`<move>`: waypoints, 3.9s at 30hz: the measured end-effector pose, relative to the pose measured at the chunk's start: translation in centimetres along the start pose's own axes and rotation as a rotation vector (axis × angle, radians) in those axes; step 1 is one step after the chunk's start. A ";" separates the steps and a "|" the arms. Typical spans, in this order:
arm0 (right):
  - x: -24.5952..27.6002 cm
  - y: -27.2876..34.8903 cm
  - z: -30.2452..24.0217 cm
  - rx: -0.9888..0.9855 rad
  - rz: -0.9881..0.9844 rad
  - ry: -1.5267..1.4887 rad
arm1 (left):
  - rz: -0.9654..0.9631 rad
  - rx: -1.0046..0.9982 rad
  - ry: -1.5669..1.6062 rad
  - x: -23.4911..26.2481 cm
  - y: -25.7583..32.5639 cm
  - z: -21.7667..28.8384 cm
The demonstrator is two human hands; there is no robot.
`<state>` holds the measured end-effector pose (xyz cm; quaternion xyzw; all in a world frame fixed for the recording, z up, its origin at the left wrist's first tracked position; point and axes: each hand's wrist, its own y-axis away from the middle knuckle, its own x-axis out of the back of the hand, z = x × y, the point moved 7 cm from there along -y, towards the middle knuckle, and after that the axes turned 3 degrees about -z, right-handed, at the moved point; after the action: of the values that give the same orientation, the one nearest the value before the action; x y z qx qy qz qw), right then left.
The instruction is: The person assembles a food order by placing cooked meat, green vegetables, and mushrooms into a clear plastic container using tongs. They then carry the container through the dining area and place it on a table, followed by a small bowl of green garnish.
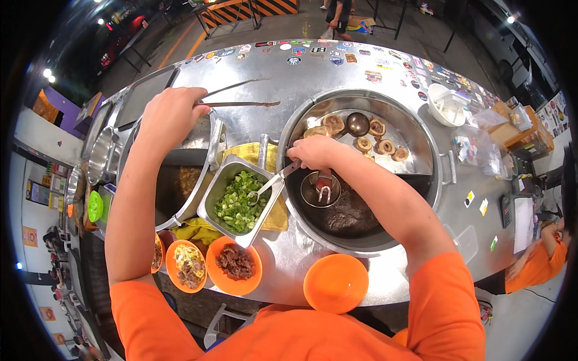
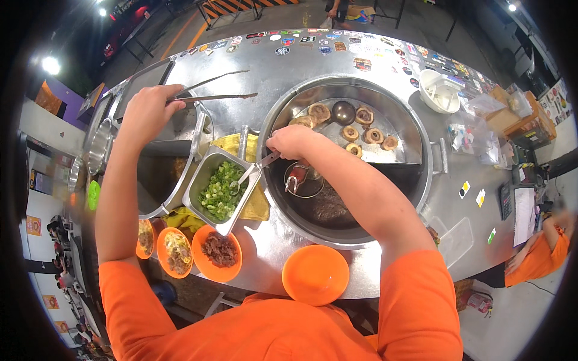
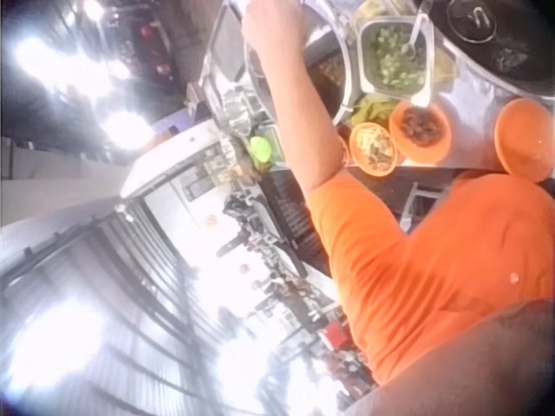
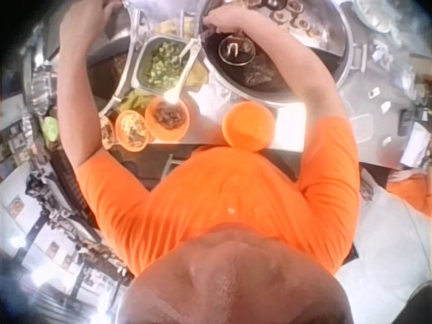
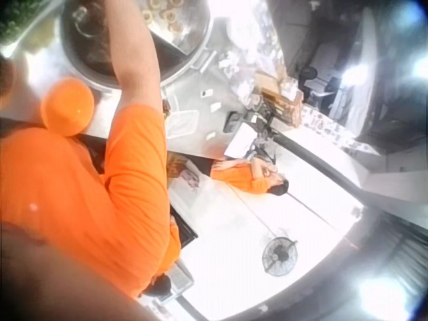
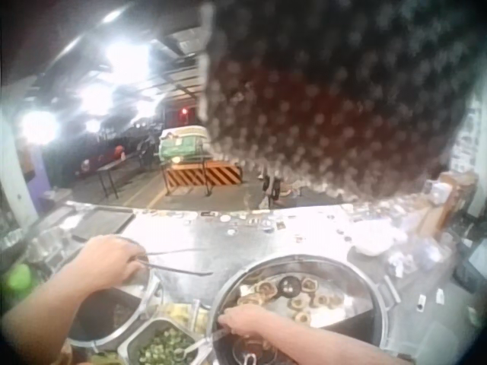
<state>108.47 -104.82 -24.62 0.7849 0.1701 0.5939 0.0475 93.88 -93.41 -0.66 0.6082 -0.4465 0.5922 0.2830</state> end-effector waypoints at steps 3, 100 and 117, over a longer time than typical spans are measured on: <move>0.6 -0.2 0.0 -0.061 0.104 -0.014 | -0.040 -0.007 0.017 -1.3 0.1 -1.4; -0.6 13.8 -7.6 -0.279 0.680 -0.412 | -0.524 -0.535 -0.181 -17.5 -5.0 15.7; 0.3 21.1 -5.2 -0.488 1.108 -0.516 | -0.924 -0.267 0.504 -14.2 -11.8 4.2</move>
<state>108.08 -125.14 -16.98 0.8403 -0.4156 0.3447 -0.0494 107.59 -88.95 -12.90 0.5392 -0.1221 0.4716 0.6870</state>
